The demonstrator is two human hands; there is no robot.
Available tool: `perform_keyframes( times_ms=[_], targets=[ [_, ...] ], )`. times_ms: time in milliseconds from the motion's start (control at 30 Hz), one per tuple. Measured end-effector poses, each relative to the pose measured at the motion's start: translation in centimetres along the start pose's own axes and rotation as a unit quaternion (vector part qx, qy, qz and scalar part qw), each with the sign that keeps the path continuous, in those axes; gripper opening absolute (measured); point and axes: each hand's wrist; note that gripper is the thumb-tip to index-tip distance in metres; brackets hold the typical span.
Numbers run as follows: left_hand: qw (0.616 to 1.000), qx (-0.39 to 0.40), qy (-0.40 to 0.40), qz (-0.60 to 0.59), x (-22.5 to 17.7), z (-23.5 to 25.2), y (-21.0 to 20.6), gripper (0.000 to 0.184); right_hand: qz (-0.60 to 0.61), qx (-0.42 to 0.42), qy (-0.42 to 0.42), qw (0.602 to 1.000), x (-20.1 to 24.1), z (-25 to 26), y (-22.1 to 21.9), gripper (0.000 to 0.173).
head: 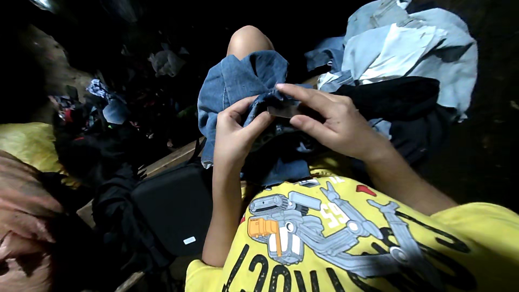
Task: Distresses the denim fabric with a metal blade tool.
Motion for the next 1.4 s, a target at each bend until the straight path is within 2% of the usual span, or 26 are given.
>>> perform_keyframes(
  times_ms=[233, 333, 433, 533, 600, 667, 733, 800, 933, 1200, 1400],
  targets=[
    [1.000, 0.007, 0.002, -0.009, 0.0, -0.2, 0.1, 0.020, -0.029, -0.099, 0.005, 0.995, -0.3, -0.6, -1.9, 0.049],
    [1.000, -0.007, 0.007, -0.026, 0.1, -0.3, -0.2, 0.018, -0.001, -0.088, 0.004, 0.996, 0.2, -0.1, -2.3, 0.047],
    [1.000, -0.014, 0.010, -0.026, 0.1, -0.7, 0.0, 0.021, 0.040, -0.083, 0.007, 0.996, -0.2, -0.4, -2.6, 0.039],
    [1.000, -0.007, 0.001, 0.002, 0.3, -0.8, 0.1, 0.020, 0.176, 0.004, -0.040, 0.984, -0.2, -0.4, -1.5, 0.035],
    [1.000, -0.010, -0.012, 0.015, 0.3, -0.6, 0.1, 0.020, 0.304, 0.091, -0.068, 0.946, 0.0, 0.2, -0.4, 0.034],
    [0.999, -0.012, -0.015, 0.026, 0.3, -0.4, 0.0, 0.017, 0.332, 0.123, -0.087, 0.931, 0.5, 0.8, 0.4, 0.034],
    [0.999, -0.025, -0.011, 0.025, 0.3, -0.2, -0.3, 0.015, 0.258, 0.112, -0.080, 0.956, 0.7, 0.8, 1.1, 0.035],
    [0.999, -0.050, -0.001, 0.020, 0.1, -0.3, -0.8, 0.015, 0.128, 0.057, -0.040, 0.989, 1.0, 0.3, 0.8, 0.037],
    [0.999, -0.054, -0.008, 0.003, 0.1, -0.4, -1.1, 0.016, 0.002, -0.033, 0.004, 0.999, 0.8, -0.2, -0.7, 0.043],
    [0.998, -0.041, 0.013, -0.034, 0.0, -0.6, -0.6, 0.020, -0.032, -0.110, 0.044, 0.992, -0.8, -0.4, -1.8, 0.045],
    [1.000, -0.009, 0.019, -0.019, 0.1, -0.8, -0.2, 0.017, 0.002, -0.091, 0.064, 0.994, -0.7, 0.4, -2.2, 0.036]
  ],
)
Point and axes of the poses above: each hand's wrist, its own z-axis towards the middle knuckle, its own y-axis out of the back of the hand, x = y × z, and after that the axes turned 14 degrees about -y, right-handed
